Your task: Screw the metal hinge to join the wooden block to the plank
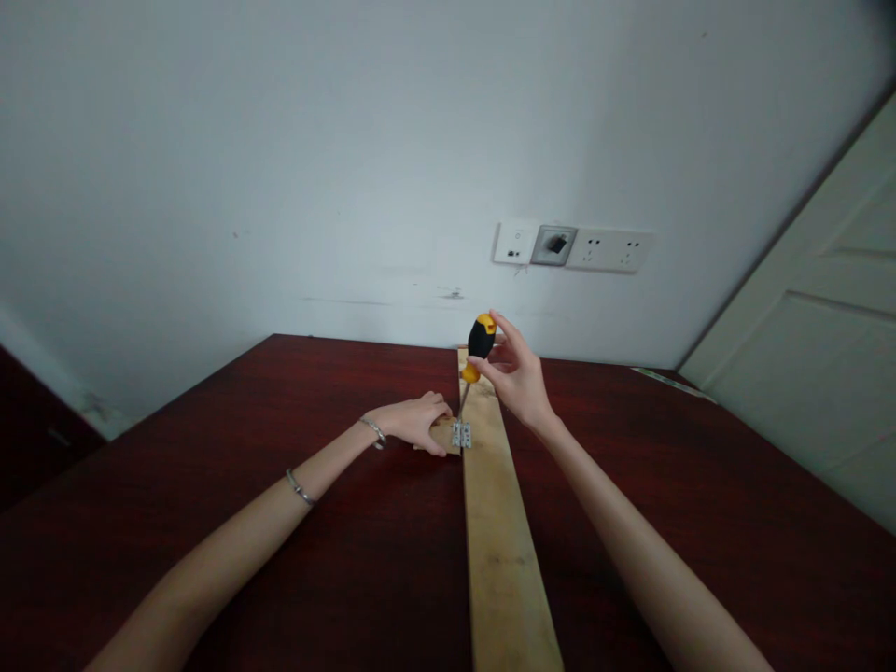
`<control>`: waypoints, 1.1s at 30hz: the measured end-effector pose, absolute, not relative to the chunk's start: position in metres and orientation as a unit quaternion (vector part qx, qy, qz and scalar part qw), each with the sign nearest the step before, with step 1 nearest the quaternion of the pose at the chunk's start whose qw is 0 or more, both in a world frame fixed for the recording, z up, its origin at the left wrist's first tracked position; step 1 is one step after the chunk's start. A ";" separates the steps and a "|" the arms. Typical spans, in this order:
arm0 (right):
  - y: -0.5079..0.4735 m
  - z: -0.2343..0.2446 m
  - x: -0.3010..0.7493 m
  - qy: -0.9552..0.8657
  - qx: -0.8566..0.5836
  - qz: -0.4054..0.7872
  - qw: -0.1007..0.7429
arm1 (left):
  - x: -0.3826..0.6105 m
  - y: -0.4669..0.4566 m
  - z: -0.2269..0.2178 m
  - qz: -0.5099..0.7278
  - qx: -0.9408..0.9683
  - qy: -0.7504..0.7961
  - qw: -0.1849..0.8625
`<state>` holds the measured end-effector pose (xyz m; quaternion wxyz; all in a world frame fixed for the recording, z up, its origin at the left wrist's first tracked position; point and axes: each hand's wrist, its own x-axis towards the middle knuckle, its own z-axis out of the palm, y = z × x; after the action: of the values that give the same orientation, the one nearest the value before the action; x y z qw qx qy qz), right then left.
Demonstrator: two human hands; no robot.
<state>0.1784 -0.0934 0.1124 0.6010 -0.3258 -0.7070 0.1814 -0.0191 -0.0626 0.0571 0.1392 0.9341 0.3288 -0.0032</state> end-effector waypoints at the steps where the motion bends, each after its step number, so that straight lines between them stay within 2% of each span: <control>1: -0.093 0.112 0.179 -0.706 -0.326 0.182 0.602 | -0.019 -0.062 0.057 -0.004 0.934 0.330 0.141; 33: -0.093 0.108 0.175 -0.716 -0.324 0.168 0.595 | -0.019 -0.063 0.055 -0.001 0.934 0.331 0.131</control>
<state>0.1753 -0.0929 0.1083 0.5953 -0.3236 -0.7161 0.1678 -0.0187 -0.0627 0.0554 0.1311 0.9344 0.3313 -0.0012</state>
